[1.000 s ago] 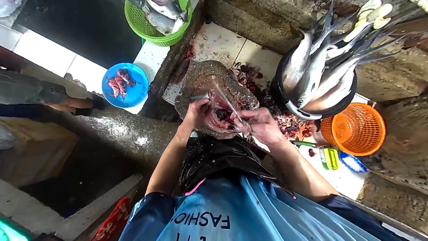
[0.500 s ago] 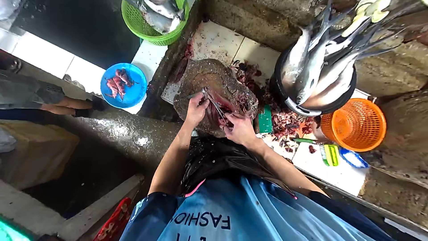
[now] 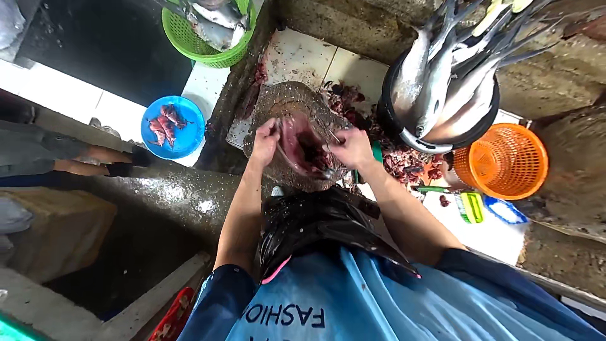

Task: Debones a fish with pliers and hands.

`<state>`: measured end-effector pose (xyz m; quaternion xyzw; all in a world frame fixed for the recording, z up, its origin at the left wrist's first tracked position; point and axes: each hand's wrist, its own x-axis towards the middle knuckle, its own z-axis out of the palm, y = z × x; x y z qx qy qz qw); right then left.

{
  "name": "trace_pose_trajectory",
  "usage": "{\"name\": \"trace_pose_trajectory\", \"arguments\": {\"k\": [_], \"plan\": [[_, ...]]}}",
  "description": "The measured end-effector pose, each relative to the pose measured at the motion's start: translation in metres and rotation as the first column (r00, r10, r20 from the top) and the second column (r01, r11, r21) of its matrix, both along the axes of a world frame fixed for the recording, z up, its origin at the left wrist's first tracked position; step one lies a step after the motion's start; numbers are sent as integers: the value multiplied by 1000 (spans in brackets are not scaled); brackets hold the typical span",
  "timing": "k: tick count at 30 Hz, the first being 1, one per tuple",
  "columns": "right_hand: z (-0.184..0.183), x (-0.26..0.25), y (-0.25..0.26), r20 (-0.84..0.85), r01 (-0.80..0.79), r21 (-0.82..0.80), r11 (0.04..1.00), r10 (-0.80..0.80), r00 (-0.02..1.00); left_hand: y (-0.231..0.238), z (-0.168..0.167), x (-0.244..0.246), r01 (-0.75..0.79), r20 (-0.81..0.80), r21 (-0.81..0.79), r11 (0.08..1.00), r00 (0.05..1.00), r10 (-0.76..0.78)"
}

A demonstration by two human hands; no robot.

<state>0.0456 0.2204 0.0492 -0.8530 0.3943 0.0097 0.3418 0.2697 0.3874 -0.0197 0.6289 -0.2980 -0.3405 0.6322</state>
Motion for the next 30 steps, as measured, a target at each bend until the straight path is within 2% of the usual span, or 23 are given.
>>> {"name": "trace_pose_trajectory", "arguments": {"k": [1, 3, 5, 7, 9, 11, 12, 13, 14, 15, 16, 18, 20, 23, 26, 28, 30], "plan": [[-3, -7, 4, 46, -39, -10, 999, 39, 998, -2, -11, 16, -72, -7, 44, 996, 997, 73], [-10, -26, 24, 97, -104, -1, 995, 103, 990, 10, -27, 19, -215, 101, 221, 951, 975, 197], [-20, -40, 43, 176, -108, -81, 991, 120, 977, 24, -23, 5, -300, 239, 462, 834, 948, 209], [-36, -55, 61, 334, -39, -165, 985, 94, 938, 34, -14, -23, -284, 256, 623, 729, 955, 153], [-39, -67, 83, 418, -3, -179, 984, 79, 905, 41, -10, -53, -232, 168, 675, 701, 973, 160], [-29, -72, 100, 475, -17, -215, 977, 120, 872, 43, 0, -67, -152, -81, 596, 788, 965, 248], [-22, -73, 105, 495, -16, -237, 971, 135, 858, 46, -15, -73, -213, -164, 420, 882, 938, 305], [-16, -73, 106, 520, -7, -254, 967, 143, 842, 46, -30, -77, -264, -277, 228, 937, 905, 323], [-12, -74, 104, 545, 6, -257, 966, 140, 827, 45, -39, -78, -288, -369, 107, 952, 877, 307], [-10, -77, 102, 557, 14, -241, 971, 126, 821, 44, -42, -79, -305, -432, 63, 950, 850, 302], [-11, -79, 98, 550, 3, -191, 982, 104, 829, 42, -41, -78, -326, -472, 57, 944, 824, 313], [-16, -79, 86, 451, -67, 60, 996, 33, 892, 38, -35, -71, -368, -530, 111, 923, 764, 368], [-22, -77, 79, 331, -120, 285, 951, 20, 943, 36, -32, -66, -408, -577, 165, 898, 698, 424], [-32, -74, 74, 286, -215, 399, 891, 102, 953, 32, -31, -61, -415, -605, 193, 889, 663, 440], [-32, -71, 70, 282, -247, 421, 873, 133, 950, 34, -35, -65, -381, -598, 170, 909, 693, 403], [-30, -67, 65, 296, -257, 439, 861, 131, 946, 34, -38, -56, -358, -549, 193, 913, 732, 403], [-28, -66, 62, 335, -254, 545, 799, 71, 940, 29, -36, -43, -359, -518, 284, 889, 723, 457]]}}
